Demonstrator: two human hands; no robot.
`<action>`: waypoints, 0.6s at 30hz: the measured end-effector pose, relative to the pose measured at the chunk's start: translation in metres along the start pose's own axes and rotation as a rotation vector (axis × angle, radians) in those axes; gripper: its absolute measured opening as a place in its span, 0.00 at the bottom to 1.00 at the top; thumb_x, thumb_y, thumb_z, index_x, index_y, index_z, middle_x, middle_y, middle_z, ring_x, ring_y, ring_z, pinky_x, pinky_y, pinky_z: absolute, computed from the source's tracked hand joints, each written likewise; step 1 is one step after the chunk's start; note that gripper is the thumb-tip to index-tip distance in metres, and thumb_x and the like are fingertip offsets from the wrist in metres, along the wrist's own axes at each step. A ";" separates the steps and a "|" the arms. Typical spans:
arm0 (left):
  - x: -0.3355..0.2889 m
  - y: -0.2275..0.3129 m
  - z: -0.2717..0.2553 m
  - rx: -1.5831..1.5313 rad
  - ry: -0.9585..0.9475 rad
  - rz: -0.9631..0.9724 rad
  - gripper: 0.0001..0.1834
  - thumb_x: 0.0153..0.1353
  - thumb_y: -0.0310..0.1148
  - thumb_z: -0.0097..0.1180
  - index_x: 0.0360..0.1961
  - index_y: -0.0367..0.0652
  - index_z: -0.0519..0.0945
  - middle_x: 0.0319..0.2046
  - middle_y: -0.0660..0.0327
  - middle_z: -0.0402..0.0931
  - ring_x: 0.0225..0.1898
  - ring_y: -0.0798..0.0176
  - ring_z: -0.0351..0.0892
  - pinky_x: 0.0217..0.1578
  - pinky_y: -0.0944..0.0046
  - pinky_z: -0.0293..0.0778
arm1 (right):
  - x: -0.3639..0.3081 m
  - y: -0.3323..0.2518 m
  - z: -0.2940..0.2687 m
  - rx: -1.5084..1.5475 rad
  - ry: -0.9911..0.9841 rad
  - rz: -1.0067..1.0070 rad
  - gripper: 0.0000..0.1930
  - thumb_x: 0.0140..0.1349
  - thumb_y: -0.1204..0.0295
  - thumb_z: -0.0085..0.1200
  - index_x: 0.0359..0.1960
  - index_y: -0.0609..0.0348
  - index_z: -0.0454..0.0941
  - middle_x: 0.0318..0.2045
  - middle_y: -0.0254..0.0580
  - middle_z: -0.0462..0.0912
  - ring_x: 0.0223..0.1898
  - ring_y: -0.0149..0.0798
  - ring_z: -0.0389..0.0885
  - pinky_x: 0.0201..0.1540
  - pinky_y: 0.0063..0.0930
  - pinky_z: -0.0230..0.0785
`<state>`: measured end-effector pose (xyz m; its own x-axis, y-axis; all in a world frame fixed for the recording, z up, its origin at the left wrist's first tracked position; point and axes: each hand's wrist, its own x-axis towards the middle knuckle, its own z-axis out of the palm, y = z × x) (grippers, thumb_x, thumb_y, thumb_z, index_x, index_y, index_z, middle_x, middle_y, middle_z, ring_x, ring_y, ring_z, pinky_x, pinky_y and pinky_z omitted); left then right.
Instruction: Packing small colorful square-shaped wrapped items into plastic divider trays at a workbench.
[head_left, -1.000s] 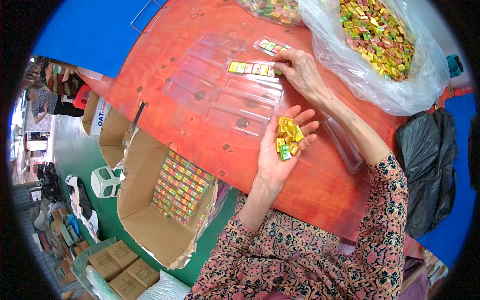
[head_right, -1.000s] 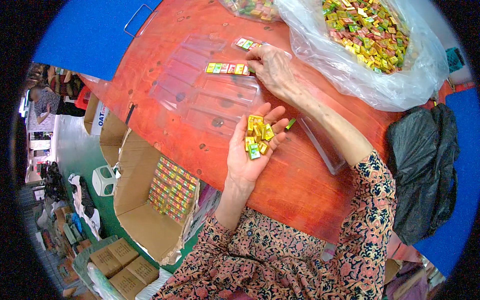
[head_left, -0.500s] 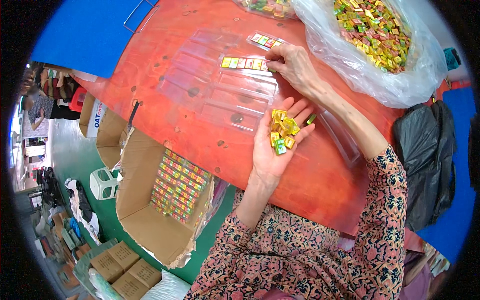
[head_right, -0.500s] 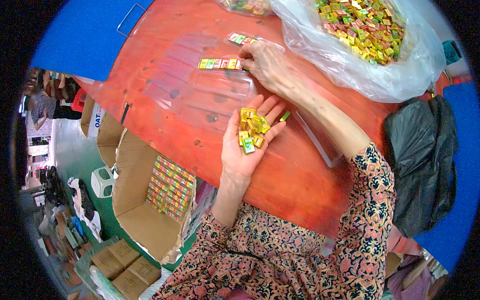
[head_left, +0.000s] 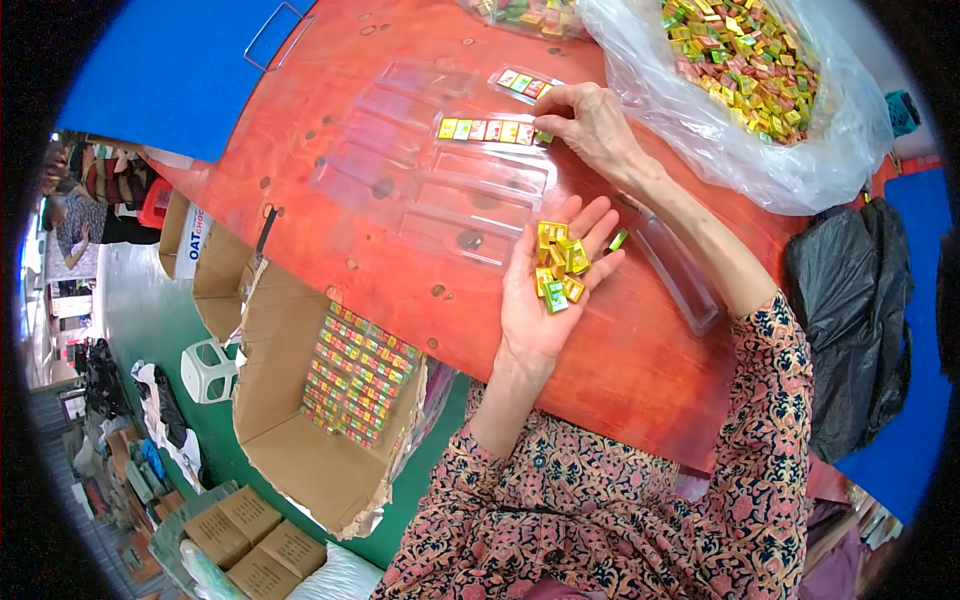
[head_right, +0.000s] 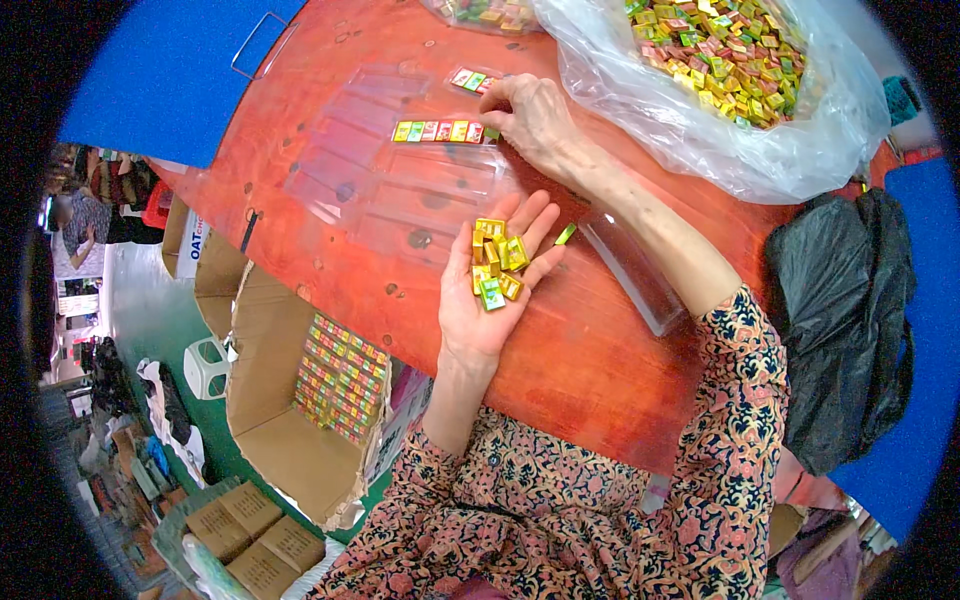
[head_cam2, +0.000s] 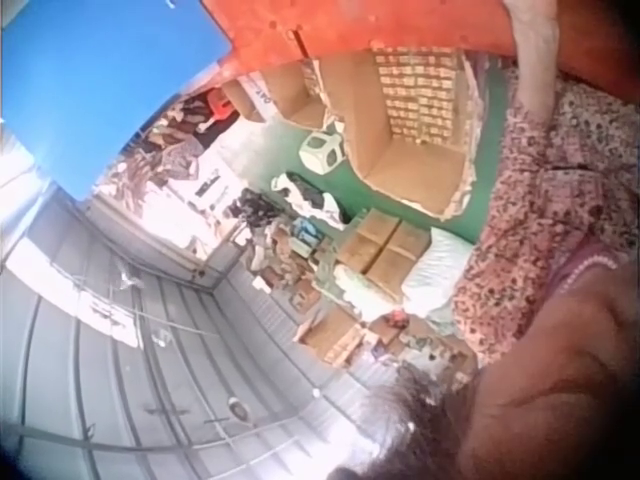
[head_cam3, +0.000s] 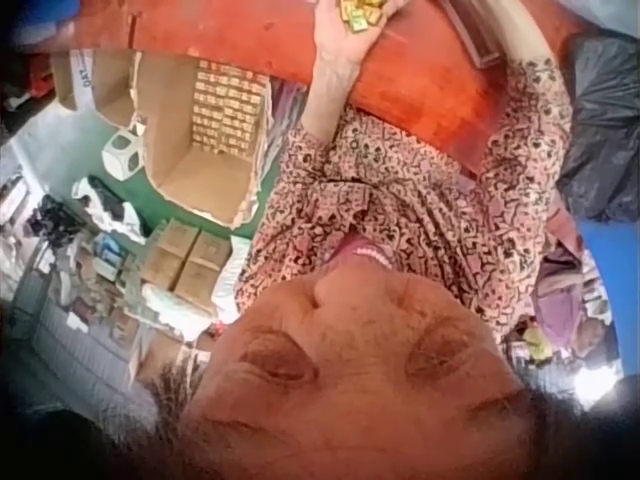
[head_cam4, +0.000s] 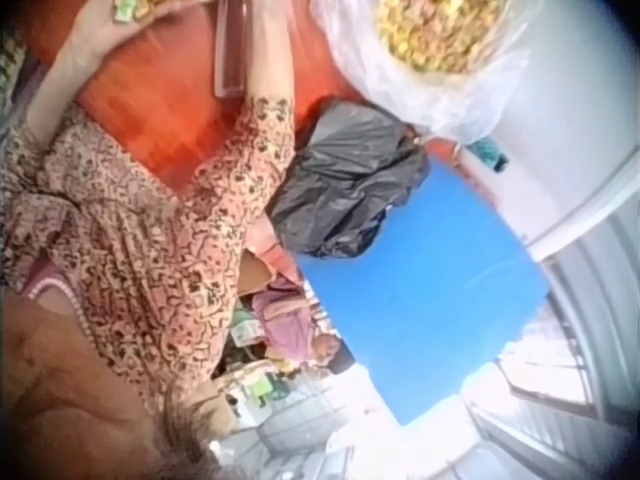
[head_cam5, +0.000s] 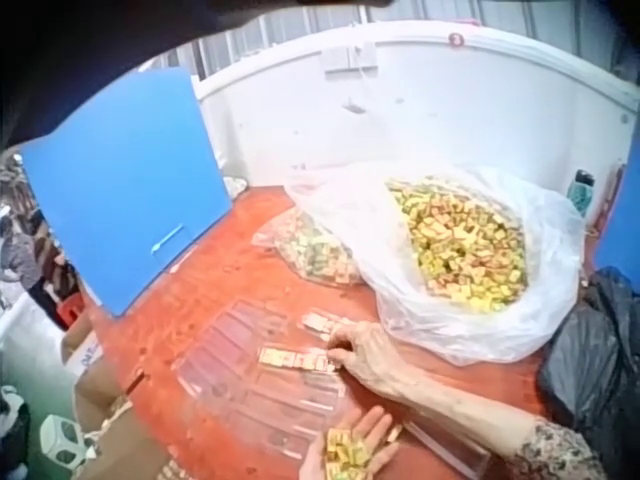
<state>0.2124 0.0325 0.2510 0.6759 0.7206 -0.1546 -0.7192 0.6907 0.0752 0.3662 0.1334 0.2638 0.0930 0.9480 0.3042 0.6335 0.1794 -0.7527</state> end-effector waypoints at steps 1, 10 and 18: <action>0.000 0.000 0.000 0.004 0.003 0.009 0.27 0.64 0.46 0.34 0.58 0.38 0.60 0.60 0.47 0.56 0.62 0.50 0.54 0.57 0.45 0.57 | -0.001 -0.002 0.002 -0.032 0.007 -0.024 0.09 0.48 0.74 0.56 0.31 0.65 0.79 0.22 0.45 0.80 0.26 0.34 0.78 0.32 0.27 0.70; 0.000 0.002 -0.003 -0.060 -0.008 -0.008 0.27 0.65 0.43 0.31 0.60 0.35 0.56 0.62 0.46 0.50 0.64 0.47 0.47 0.60 0.42 0.50 | -0.006 0.000 0.011 -0.096 0.087 -0.078 0.08 0.45 0.74 0.60 0.26 0.66 0.77 0.24 0.46 0.77 0.27 0.38 0.76 0.30 0.30 0.68; 0.000 0.001 -0.001 -0.033 0.007 -0.006 0.27 0.65 0.45 0.34 0.57 0.37 0.61 0.59 0.47 0.57 0.62 0.49 0.54 0.58 0.45 0.56 | -0.005 0.006 0.009 -0.138 0.021 -0.123 0.07 0.45 0.74 0.60 0.25 0.65 0.77 0.24 0.46 0.75 0.27 0.42 0.76 0.30 0.31 0.67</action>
<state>0.2117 0.0330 0.2500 0.6794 0.7158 -0.1614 -0.7201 0.6927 0.0413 0.3628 0.1322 0.2529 0.0237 0.9150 0.4027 0.7404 0.2546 -0.6221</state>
